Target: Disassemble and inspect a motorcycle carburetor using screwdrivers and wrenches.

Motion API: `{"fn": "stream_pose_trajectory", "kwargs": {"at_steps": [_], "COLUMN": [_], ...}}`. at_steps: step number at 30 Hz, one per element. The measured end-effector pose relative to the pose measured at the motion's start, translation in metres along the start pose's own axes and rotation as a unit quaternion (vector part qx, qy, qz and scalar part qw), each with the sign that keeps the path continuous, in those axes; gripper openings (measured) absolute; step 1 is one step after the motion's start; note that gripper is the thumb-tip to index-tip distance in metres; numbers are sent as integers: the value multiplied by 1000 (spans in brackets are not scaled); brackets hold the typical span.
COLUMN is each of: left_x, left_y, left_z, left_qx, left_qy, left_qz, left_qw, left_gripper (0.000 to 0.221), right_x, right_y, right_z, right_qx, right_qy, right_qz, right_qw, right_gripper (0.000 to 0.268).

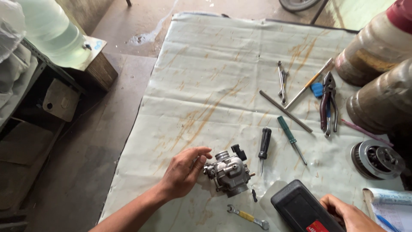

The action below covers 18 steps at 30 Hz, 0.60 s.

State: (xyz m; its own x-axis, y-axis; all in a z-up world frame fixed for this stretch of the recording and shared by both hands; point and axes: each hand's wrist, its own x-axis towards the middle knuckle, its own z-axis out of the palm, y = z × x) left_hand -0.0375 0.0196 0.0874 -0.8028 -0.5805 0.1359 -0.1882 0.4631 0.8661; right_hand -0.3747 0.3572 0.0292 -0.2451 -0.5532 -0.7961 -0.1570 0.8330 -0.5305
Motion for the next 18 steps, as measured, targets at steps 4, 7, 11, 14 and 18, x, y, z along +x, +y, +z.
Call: {"fn": "stream_pose_trajectory", "kwargs": {"at_steps": [4,7,11,14,18], "left_x": [0,0,0,0,0], "left_y": [-1,0,0,-2,-8], "left_z": [0,1,1,1,3], "left_qx": [-20,-15,-32,-37,-14], "left_qy": [-10,-10,-9,-12,-2], "left_qz": [-37,-44,-47,-57,-72], "left_qw": [999,999,998,998,997], "left_gripper": [29,29,31,32,30], "right_x": [10,17,45,14,-30], "right_y": [14,27,88,44,25], "right_z": [-5,-9,-28,-22,-9], "right_qx": [-12,-36,-34,-21,-57], "right_qy": [11,6,32,87,152], "right_qz": [-13,-35,-69,-127,-181], "right_qw": [1000,999,996,988,970], "right_gripper": [70,69,72,74,67]}}
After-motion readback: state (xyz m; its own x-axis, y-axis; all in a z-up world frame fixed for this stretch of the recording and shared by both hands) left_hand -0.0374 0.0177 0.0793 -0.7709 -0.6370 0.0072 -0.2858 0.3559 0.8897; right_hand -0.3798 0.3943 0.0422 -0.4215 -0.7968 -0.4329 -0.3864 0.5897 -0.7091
